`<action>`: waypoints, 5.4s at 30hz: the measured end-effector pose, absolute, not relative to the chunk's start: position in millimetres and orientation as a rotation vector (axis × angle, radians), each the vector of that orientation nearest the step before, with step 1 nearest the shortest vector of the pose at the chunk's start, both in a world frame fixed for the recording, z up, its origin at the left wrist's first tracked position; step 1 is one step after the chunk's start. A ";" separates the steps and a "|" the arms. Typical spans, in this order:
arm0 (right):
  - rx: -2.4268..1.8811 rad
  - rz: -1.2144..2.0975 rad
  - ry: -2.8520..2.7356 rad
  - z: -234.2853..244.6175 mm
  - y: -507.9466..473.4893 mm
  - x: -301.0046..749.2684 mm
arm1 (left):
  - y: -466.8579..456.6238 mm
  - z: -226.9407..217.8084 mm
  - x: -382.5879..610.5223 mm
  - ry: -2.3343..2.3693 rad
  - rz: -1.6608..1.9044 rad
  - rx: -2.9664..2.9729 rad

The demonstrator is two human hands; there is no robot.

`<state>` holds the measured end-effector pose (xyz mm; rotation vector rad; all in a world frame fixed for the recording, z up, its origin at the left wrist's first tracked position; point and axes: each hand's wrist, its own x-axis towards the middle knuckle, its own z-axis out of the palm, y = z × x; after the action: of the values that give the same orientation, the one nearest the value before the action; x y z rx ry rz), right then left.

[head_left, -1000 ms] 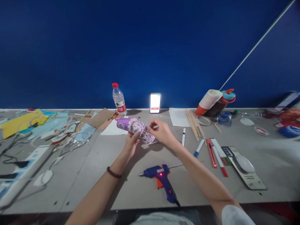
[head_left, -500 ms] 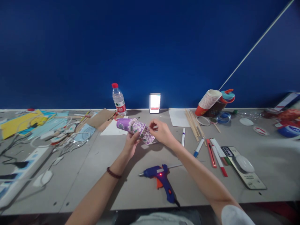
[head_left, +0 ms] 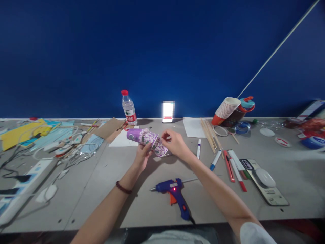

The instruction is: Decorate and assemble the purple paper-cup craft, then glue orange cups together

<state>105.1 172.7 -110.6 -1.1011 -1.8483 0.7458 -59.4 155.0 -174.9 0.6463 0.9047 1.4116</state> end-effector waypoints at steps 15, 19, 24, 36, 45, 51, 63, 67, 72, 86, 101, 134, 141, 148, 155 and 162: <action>-1.235 0.830 -1.877 -97.0 175.0 115.5 | 155.0 -173.1 -58.1 0.986 1.413 0.644; -1.244 0.834 -1.906 -98.5 174.8 114.4 | 155.1 -174.1 -57.9 1.001 1.418 0.679; -1.241 0.806 -1.894 -102.5 176.4 114.5 | 155.2 -173.1 -57.8 1.021 1.420 0.689; -1.288 0.742 -1.896 -106.4 176.2 110.5 | 155.5 -172.7 -57.2 1.045 1.433 0.705; -1.292 0.728 -1.894 -107.7 175.7 109.2 | 156.6 -177.1 -58.0 1.060 1.430 0.736; -1.304 0.729 -1.904 -103.8 173.8 109.0 | 155.1 -175.9 -57.7 1.042 1.427 0.727; -1.241 0.713 -1.923 -105.9 172.7 107.2 | 155.3 -173.6 -58.1 1.043 1.428 0.711; -1.245 0.701 -1.936 -107.8 173.8 107.0 | 155.0 -173.9 -57.9 1.051 1.427 0.714; -1.209 0.689 -1.946 -110.9 174.7 106.4 | 155.9 -174.7 -57.9 0.999 1.433 0.719; -1.243 0.735 -1.989 -97.0 171.6 114.0 | 155.7 -175.6 -57.7 1.027 1.421 0.693; -1.238 0.673 -1.995 -104.3 173.0 109.2 | 155.2 -176.5 -57.9 1.030 1.431 0.720; -1.301 0.768 -1.916 -103.6 175.3 111.3 | 154.3 -174.2 -56.1 0.984 1.416 0.676; -1.323 0.735 -1.930 -105.5 174.7 108.3 | 154.7 -176.2 -55.8 1.003 1.418 0.669; -1.264 0.782 -1.897 -102.6 177.0 115.1 | 156.2 -178.8 -57.1 0.917 1.416 0.661; -1.140 0.801 -2.099 -95.1 175.0 126.4 | 155.8 -169.0 -58.3 0.695 1.418 0.636; -1.039 0.526 -2.281 -88.9 168.5 120.8 | 154.5 -165.5 -62.3 0.635 1.356 0.632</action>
<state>120.8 168.5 -88.9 -1.0392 -2.2813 0.5262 -62.3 154.5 -165.5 0.6317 0.6346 1.3556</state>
